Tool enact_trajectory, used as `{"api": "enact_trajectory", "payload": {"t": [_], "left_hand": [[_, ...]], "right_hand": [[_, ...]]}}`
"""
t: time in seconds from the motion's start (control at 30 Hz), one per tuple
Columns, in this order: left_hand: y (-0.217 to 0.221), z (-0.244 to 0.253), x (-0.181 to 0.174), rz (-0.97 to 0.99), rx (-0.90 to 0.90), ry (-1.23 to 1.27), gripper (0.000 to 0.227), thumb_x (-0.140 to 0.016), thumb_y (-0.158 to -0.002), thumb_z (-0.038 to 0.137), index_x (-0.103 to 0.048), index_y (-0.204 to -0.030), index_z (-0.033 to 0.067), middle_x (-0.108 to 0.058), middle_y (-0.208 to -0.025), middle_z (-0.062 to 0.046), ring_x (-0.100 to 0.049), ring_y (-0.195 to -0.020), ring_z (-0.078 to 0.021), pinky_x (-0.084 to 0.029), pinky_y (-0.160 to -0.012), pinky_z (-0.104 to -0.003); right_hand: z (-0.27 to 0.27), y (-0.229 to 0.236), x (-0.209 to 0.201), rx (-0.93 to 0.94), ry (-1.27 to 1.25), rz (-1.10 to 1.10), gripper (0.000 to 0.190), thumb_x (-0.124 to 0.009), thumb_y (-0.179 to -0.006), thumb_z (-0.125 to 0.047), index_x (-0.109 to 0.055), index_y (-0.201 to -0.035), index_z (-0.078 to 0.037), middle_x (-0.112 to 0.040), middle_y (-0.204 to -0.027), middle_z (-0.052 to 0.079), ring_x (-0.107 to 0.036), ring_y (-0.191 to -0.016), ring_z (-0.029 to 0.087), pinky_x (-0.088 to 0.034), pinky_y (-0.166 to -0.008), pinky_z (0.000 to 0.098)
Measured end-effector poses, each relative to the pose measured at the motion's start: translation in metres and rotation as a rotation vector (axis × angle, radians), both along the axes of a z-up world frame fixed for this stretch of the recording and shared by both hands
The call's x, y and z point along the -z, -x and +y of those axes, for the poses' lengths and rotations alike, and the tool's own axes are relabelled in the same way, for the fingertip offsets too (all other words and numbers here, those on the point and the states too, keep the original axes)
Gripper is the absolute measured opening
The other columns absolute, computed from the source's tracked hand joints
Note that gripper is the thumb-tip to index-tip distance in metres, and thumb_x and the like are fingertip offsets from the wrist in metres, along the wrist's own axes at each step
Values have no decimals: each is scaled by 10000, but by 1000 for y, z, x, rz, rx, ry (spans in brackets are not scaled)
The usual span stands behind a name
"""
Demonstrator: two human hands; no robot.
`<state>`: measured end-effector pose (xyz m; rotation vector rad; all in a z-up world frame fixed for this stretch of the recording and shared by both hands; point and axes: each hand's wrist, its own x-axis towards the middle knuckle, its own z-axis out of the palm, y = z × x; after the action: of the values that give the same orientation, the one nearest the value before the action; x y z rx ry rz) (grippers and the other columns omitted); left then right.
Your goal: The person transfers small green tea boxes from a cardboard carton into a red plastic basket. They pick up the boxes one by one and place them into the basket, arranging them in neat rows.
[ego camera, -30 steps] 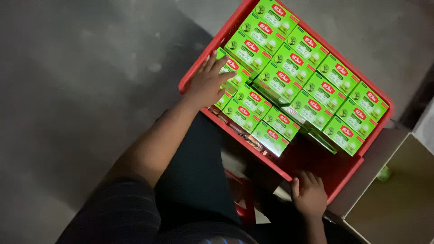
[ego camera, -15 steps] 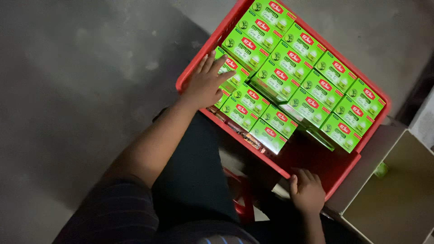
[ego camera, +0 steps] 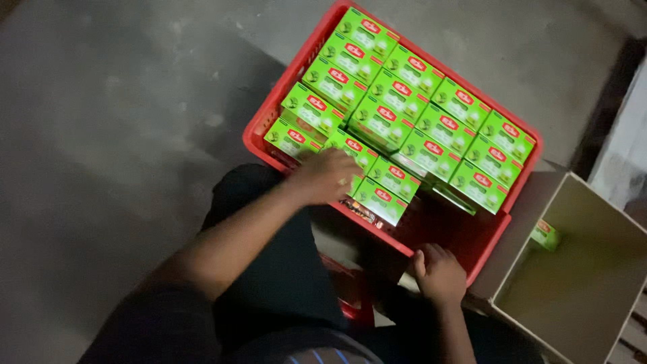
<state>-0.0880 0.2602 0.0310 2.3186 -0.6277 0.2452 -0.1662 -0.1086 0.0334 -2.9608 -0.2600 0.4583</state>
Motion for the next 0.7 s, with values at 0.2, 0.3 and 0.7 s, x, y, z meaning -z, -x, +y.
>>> {"api": "enact_trajectory", "payload": {"t": [0.2,0.3,0.7], "left_hand": [[19,-83,24,395,124,-166,435,-580,-906,282,-619,-1339,257,-717,-1116,-78,-698,-1065,-376,-501,-916,-562],[19,-102,41,456,143,-191,418,-651,-872,360,-650,-1285,296,-744,-1102,-44,-714,-1064,-373,-507,-821,-608],[24,-107,-7,428,87,-475,268,-618,-949,373,-736,-1095,182,-742,-978,-80,-739,-993,-313,-595,-839,-432]], "right_hand": [[2,3,2,-19,45,-40,540,-366,-1016,-578,-747,-1046,-196,-749,-949,77,-719,-997,322,-591,-844,451],[4,2,-3,24,-39,-5,541,-405,-1023,-544,-738,-1137,-133,-762,-1057,127,-718,-1062,362,-566,-893,471],[-34,-13,-49,136,-833,129,259,-599,-983,-224,-721,-1050,-6,-745,-1017,227,-703,-1036,434,-564,-905,511]]}}
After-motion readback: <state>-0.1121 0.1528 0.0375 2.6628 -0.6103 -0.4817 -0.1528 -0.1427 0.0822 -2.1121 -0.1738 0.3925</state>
